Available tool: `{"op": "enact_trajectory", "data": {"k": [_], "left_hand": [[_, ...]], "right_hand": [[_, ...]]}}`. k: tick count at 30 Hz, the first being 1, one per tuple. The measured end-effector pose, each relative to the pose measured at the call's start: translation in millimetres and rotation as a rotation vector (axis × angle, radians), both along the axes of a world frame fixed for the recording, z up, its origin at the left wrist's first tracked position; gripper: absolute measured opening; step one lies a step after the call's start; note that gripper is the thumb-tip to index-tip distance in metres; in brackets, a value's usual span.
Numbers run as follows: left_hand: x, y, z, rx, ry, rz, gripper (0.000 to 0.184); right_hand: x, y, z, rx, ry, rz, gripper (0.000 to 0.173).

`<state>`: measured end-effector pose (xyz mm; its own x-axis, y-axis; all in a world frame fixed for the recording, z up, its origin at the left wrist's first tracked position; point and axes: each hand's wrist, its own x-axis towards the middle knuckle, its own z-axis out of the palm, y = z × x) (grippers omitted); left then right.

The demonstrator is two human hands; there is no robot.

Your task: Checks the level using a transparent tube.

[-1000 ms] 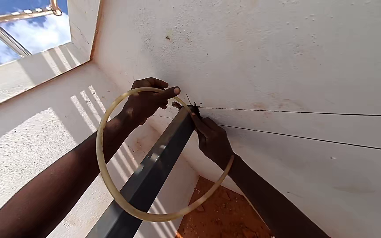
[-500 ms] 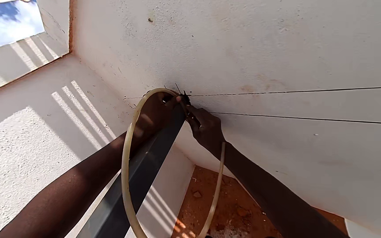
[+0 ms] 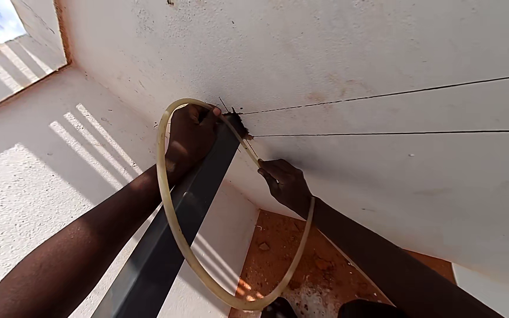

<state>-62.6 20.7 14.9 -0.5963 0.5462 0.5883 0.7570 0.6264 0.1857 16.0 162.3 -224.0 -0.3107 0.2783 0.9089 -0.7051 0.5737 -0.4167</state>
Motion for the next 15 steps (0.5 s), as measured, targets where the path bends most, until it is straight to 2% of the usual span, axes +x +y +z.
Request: {"op": "enact_trajectory", "data": {"k": [5, 10, 13, 15], "left_hand": [[60.1, 33.3, 29.6, 0.169, -0.255, 0.054, 0.015], [54.4, 35.2, 56.3, 0.23, -0.178, -0.031, 0.01], [47.5, 31.1, 76.2, 0.231, -0.119, -0.094, 0.008], [45.5, 27.9, 85.3, 0.213, -0.097, -0.115, 0.006]], "right_hand": [[-3.2, -5.5, -7.4, 0.071, 0.014, -0.138, 0.026], [-8.9, -3.3, 17.1, -0.081, 0.066, -0.13, 0.018], [-9.8, -3.8, 23.4, -0.041, 0.063, -0.124, 0.016], [-9.8, -5.2, 18.3, 0.022, 0.032, -0.122, 0.023]]}}
